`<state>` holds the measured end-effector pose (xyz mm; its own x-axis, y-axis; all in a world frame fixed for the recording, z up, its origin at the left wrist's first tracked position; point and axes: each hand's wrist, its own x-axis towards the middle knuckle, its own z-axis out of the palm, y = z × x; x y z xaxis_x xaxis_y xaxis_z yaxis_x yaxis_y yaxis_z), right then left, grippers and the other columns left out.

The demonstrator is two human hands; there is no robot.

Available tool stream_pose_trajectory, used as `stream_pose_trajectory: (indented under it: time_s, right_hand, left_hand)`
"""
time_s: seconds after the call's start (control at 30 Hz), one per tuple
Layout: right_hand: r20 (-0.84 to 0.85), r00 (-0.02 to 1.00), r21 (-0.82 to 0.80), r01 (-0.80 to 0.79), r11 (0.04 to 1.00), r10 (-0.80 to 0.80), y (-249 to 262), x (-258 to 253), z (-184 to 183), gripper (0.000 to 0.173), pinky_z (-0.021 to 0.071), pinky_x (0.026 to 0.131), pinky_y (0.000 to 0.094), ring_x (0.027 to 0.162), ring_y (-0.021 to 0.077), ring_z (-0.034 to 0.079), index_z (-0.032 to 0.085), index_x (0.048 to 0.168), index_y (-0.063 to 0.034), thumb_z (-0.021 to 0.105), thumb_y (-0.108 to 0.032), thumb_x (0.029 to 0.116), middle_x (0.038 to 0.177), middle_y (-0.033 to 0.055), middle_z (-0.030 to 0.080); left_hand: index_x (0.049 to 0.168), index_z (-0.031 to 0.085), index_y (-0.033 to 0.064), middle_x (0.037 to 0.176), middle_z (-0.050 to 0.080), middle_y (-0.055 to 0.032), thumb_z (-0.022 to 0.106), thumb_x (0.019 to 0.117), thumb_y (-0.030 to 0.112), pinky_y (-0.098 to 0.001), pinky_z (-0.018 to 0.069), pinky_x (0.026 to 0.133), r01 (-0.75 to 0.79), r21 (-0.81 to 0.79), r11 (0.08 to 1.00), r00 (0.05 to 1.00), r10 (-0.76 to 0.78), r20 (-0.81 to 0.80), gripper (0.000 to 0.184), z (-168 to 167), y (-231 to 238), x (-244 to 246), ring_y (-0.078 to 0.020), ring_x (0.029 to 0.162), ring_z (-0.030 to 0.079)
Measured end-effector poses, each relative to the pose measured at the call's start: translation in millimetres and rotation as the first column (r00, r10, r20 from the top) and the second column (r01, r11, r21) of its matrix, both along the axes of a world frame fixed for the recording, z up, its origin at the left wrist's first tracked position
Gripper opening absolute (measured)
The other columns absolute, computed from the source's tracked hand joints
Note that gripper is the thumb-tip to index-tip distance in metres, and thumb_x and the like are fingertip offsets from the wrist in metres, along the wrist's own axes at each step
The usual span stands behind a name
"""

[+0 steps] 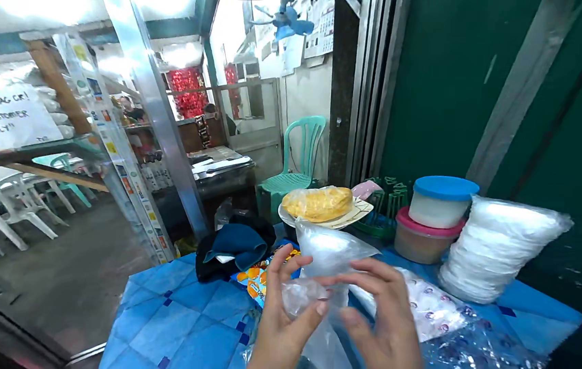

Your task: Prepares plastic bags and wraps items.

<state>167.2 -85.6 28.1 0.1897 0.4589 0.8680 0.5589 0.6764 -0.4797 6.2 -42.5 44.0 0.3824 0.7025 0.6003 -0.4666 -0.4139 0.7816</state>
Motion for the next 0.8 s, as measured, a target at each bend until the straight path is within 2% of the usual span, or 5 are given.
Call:
stream_pose_trajectory:
  time_s: [0.13, 0.3, 0.5, 0.67, 0.8]
  right_hand:
    - [0.05, 0.998, -0.095, 0.028, 0.995, -0.024, -2.0, -8.2, 11.9, 0.019, 0.0458, 0.106, 0.0419, 0.13, 0.0191, 0.051, 0.076, 0.101, -0.0247, 0.062, -0.039, 0.0987, 0.132, -0.0004, 0.061]
    - [0.011, 0.996, -0.093, 0.086, 0.992, -0.085, -6.5, 4.2, 17.8, 0.027, 0.0515, 0.095, 0.0388, 0.108, 0.0123, 0.063, 0.073, 0.092, -0.0208, 0.058, -0.042, 0.1014, 0.107, -0.0056, 0.069]
    - [0.082, 0.989, -0.11, -0.111, 0.988, 0.121, -12.6, 14.2, 19.9, 0.023, 0.05, 0.102, 0.0376, 0.098, 0.0058, 0.066, 0.072, 0.104, -0.0176, 0.065, -0.038, 0.0995, 0.097, -0.007, 0.072]
    - [0.12, 0.96, -0.146, -0.235, 0.961, 0.253, -22.7, 21.7, 38.5, 0.011, 0.0541, 0.095, 0.0306, 0.105, 0.01, 0.064, 0.072, 0.107, -0.0117, 0.065, -0.016, 0.0988, 0.104, 0.002, 0.07]
    - [0.195, 0.943, -0.261, -0.216, 0.941, 0.271, -28.6, 28.6, 45.6, 0.019, 0.0533, 0.09, 0.0384, 0.1, 0.0178, 0.065, 0.072, 0.109, -0.0056, 0.068, -0.02, 0.0977, 0.101, 0.0092, 0.07]
  left_hand:
    - [0.162, 0.019, 0.0131, 0.152, 0.047, -0.0128, 0.066, 0.092, 0.004, -0.0406, 0.0529, 0.104, 0.064, 0.107, 0.992, 0.99, -0.05, -0.129, 0.084, 4.2, -1.0, -3.0, -0.0236, 0.126, 0.059]
    - [0.143, 0.054, 0.0001, 0.122, 0.069, -0.0144, 0.062, 0.0971, 0.0, -0.0371, 0.0586, 0.095, 0.023, 0.051, 0.998, 0.986, -0.014, -0.163, 0.046, 7.3, 1.3, -10.0, -0.0205, 0.105, 0.07]
    - [0.118, 0.069, -0.0039, 0.107, 0.074, -0.0096, 0.078, 0.0858, 0.005, -0.0317, 0.0603, 0.088, 0.024, 0.016, 1.0, 0.989, -0.021, -0.145, 0.034, 6.9, -0.9, -11.1, -0.0143, 0.096, 0.072]
    - [0.093, 0.071, 0.0104, 0.083, 0.072, 0.0038, 0.079, 0.0882, 0.028, -0.0235, 0.0579, 0.072, 0.078, -0.106, 0.991, 0.995, -0.084, -0.052, 0.019, 4.2, -2.5, -14.1, -0.0028, 0.075, 0.068]
    - [0.094, 0.067, 0.006, 0.102, 0.069, -0.0024, 0.076, 0.0878, 0.013, -0.0259, 0.0572, 0.078, 0.063, -0.124, 0.99, 0.998, -0.064, -0.002, 0.013, 3.4, 1.4, -13.3, -0.0075, 0.09, 0.066]
